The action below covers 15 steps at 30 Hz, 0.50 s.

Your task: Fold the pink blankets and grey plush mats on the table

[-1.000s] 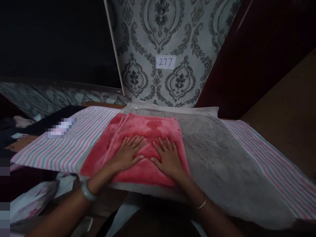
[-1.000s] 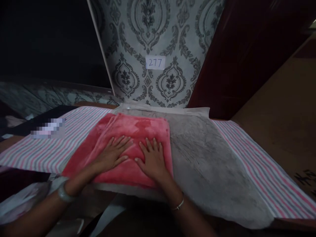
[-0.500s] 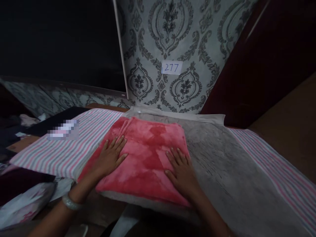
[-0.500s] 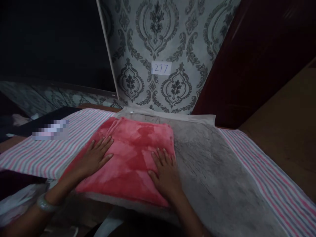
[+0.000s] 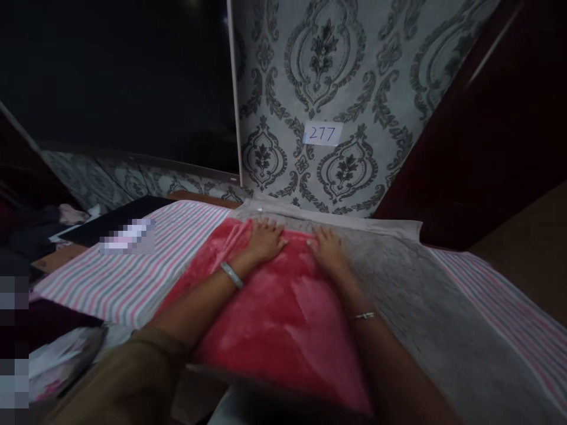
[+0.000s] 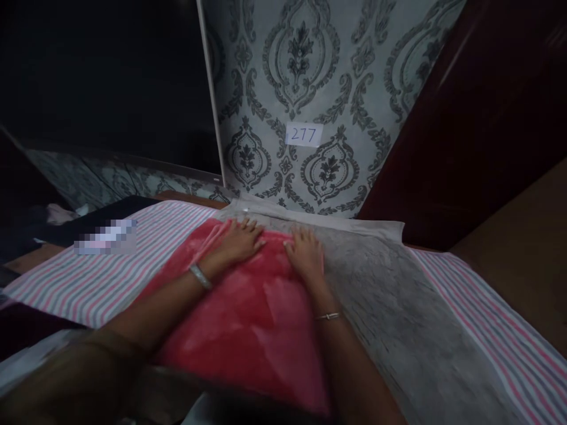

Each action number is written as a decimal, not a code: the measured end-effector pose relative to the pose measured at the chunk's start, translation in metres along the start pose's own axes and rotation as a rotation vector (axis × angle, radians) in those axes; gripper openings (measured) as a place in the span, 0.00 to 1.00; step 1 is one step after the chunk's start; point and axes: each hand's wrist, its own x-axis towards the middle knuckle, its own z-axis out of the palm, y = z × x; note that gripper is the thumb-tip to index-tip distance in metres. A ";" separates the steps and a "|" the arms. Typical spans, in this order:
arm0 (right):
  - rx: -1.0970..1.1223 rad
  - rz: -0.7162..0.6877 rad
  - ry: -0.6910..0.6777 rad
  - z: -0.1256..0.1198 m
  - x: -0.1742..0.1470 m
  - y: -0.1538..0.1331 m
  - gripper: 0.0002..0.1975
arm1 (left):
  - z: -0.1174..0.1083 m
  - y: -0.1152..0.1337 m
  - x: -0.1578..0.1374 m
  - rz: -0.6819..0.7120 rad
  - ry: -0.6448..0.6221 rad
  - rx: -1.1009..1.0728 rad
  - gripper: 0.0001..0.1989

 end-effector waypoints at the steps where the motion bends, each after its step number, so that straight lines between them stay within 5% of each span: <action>1: -0.031 0.032 -0.034 0.011 0.003 -0.001 0.29 | 0.012 -0.005 0.006 -0.032 -0.009 0.004 0.30; 6: -0.076 0.068 -0.120 0.043 -0.001 0.012 0.30 | 0.048 -0.041 0.015 -0.037 -0.033 0.006 0.32; 10: -0.077 0.064 -0.126 0.041 0.001 0.014 0.30 | 0.043 -0.071 0.015 0.041 -0.042 0.041 0.33; 15: -0.062 0.045 -0.098 0.040 0.001 0.010 0.30 | 0.036 -0.110 -0.004 -0.128 -0.042 0.035 0.31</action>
